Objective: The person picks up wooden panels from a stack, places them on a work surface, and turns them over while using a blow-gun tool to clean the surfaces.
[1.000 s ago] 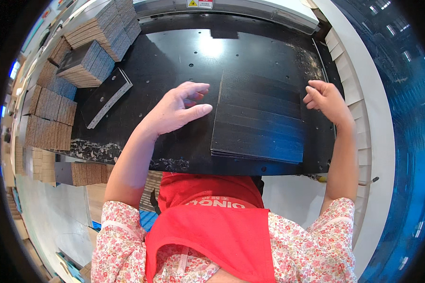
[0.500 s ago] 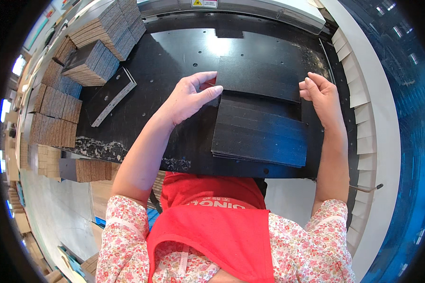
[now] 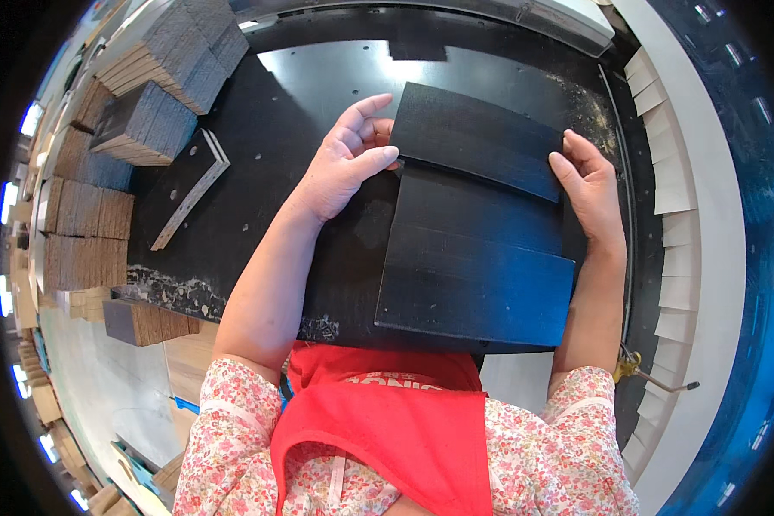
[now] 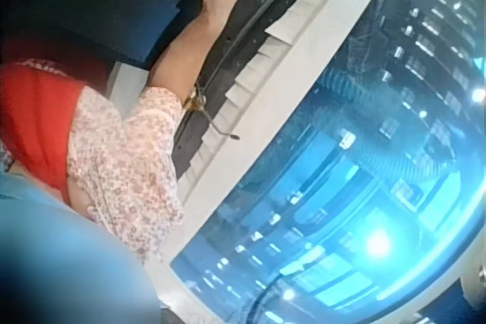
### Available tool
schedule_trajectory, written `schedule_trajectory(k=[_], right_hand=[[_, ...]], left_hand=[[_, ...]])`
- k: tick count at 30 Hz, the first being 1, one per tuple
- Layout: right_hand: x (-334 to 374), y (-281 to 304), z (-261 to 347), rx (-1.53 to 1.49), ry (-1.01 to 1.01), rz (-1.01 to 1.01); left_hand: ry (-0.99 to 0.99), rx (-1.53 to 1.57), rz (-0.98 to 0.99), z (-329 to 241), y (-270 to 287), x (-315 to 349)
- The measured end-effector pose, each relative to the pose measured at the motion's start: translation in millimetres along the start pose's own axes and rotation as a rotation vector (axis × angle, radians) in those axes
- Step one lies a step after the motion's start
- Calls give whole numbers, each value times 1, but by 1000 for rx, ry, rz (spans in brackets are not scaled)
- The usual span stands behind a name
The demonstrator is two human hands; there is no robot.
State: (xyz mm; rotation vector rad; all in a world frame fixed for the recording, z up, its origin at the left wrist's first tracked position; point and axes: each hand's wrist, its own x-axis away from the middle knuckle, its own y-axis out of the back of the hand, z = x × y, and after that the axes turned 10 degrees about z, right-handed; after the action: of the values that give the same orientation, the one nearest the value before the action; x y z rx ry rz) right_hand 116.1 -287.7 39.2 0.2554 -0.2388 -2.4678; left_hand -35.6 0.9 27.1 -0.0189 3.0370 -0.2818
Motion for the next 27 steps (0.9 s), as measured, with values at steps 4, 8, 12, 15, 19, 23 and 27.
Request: schedule_trajectory(k=[4,8,12,15,19,23,27], right_hand=[[-4,0,-9,-64,18,-139],[-1,-4,-7,-120,44,-204],[2,2,-7,-203,188,-182],[6,-2,11,-146,265,-164],[6,-5,15,-17,583,29],[8,-9,13,-148,570,138],[8,-10,-1,-107,495,-6]], left_hand=[[-20,47,106,10,15,-8],[6,35,143,12,18,-7],[-20,49,92,15,13,-6],[-105,-24,59,19,15,-5],[-332,-34,5,15,8,-13],[-474,-287,-91,17,8,-12],[-506,-328,-81,13,4,-8]])
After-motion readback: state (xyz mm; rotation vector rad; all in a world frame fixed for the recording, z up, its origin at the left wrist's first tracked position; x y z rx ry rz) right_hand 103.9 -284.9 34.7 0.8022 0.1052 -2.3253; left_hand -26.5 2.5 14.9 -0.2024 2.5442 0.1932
